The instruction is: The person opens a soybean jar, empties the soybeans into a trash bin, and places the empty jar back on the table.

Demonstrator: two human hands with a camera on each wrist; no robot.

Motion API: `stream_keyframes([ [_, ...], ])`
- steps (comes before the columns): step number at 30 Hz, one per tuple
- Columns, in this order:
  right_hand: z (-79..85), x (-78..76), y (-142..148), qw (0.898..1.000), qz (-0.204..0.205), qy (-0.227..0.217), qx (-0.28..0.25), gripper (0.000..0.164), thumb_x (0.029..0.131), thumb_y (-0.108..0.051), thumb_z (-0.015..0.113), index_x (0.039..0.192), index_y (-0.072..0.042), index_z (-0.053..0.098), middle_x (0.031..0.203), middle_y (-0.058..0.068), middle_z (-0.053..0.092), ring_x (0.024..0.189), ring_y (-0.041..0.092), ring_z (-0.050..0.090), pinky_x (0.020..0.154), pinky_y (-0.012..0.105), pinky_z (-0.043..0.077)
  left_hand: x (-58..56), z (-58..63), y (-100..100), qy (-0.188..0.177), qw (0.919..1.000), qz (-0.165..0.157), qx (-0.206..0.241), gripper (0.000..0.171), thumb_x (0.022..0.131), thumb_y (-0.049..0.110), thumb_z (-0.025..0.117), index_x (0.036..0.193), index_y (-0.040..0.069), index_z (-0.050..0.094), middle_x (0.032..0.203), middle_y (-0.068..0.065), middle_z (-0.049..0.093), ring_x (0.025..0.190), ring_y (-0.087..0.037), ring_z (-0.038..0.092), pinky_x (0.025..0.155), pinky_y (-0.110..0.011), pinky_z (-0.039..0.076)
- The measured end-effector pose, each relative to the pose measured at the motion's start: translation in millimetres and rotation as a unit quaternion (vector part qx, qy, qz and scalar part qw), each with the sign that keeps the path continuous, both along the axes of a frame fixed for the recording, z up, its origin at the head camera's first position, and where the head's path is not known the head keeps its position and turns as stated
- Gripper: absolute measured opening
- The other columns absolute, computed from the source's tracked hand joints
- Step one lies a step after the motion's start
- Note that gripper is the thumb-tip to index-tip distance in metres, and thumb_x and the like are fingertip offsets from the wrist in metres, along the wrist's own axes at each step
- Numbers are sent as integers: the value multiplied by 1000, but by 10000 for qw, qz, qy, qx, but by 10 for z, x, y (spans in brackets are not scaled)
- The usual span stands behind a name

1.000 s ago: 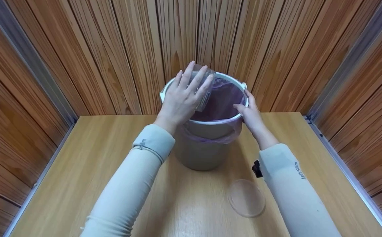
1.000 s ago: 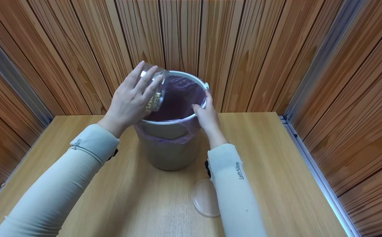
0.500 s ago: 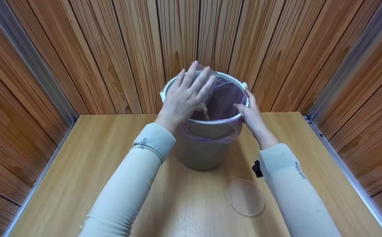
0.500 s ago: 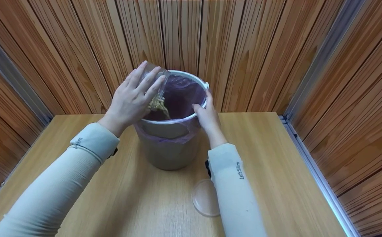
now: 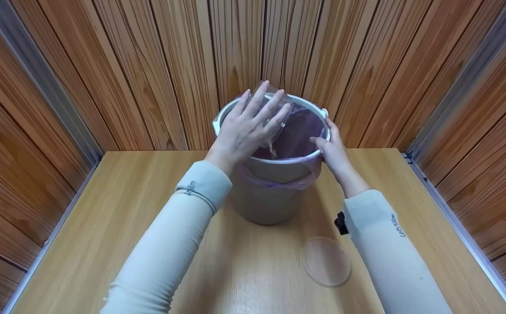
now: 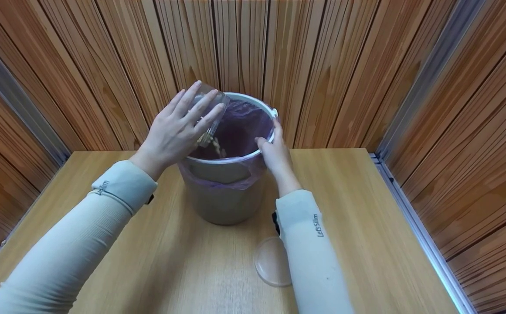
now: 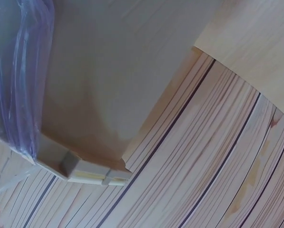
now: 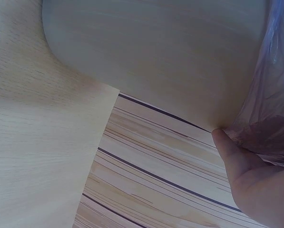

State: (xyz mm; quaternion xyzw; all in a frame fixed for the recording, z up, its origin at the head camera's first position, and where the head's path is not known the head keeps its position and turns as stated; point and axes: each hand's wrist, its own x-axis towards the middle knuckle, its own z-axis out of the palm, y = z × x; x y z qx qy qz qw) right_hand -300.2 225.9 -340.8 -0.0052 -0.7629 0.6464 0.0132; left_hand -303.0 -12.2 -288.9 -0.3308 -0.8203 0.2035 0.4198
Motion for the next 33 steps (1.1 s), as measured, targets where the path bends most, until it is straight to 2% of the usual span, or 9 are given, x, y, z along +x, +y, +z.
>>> stream_keyframes([
  [7, 3, 7, -3, 10000, 6, 12, 11, 81, 95, -17, 47, 160, -17, -1, 166, 16, 4, 149, 36, 23, 119, 54, 29, -31, -11, -44, 234, 9996, -109, 103, 55, 100, 14, 52, 150, 28, 33, 158, -8, 36, 147, -30, 34, 113, -40, 42],
  [10, 6, 8, -5, 10000, -13, -34, 16, 80, 95, -18, 47, 160, -18, 0, 166, 16, 5, 149, 36, 23, 119, 54, 28, -37, -17, -53, 366, 9990, -171, 182, 54, 100, 14, 53, 149, 27, 35, 154, -10, 40, 146, -29, 37, 112, -39, 43],
  [14, 7, 10, -10, 10000, -42, -41, 18, 80, 95, -18, 47, 160, -19, 1, 166, 16, 5, 149, 35, 23, 120, 53, 28, -27, -7, -62, 285, 9995, -52, 92, 57, 100, 13, 51, 153, 22, 32, 156, -9, 39, 146, -29, 35, 115, -37, 40],
  [18, 1, 16, -9, 10000, -43, -21, 10, 80, 95, -18, 48, 160, -18, 1, 166, 15, 6, 149, 35, 24, 119, 52, 28, -13, 24, -79, 77, 9999, 3, -126, 56, 102, 13, 46, 155, 17, 29, 160, -10, 34, 149, -29, 31, 119, -38, 35],
  [21, -2, 21, -4, 10000, -19, -1, -9, 80, 94, -18, 47, 160, -18, 1, 166, 16, 5, 148, 36, 25, 119, 53, 29, -7, 52, -90, 95, 9992, 46, -386, 54, 104, 16, 42, 155, 15, 28, 161, -9, 32, 149, -29, 30, 120, -39, 32],
  [27, -3, 26, -2, 10000, -13, 27, 50, 78, 96, -18, 46, 160, -19, 1, 165, 17, 6, 147, 37, 26, 119, 53, 30, 15, 98, -91, 121, 9948, 354, -944, 62, 102, 20, 48, 158, 20, 21, 164, -5, 26, 152, -27, 24, 122, -40, 29],
  [33, 2, 28, -5, 10000, -24, 31, 47, 78, 96, -19, 47, 160, -19, 2, 165, 16, 6, 148, 37, 26, 119, 53, 29, 28, 124, -72, -66, 9923, 322, -1193, 62, 103, 17, 47, 158, 24, 20, 165, -5, 24, 153, -28, 21, 121, -43, 29],
])
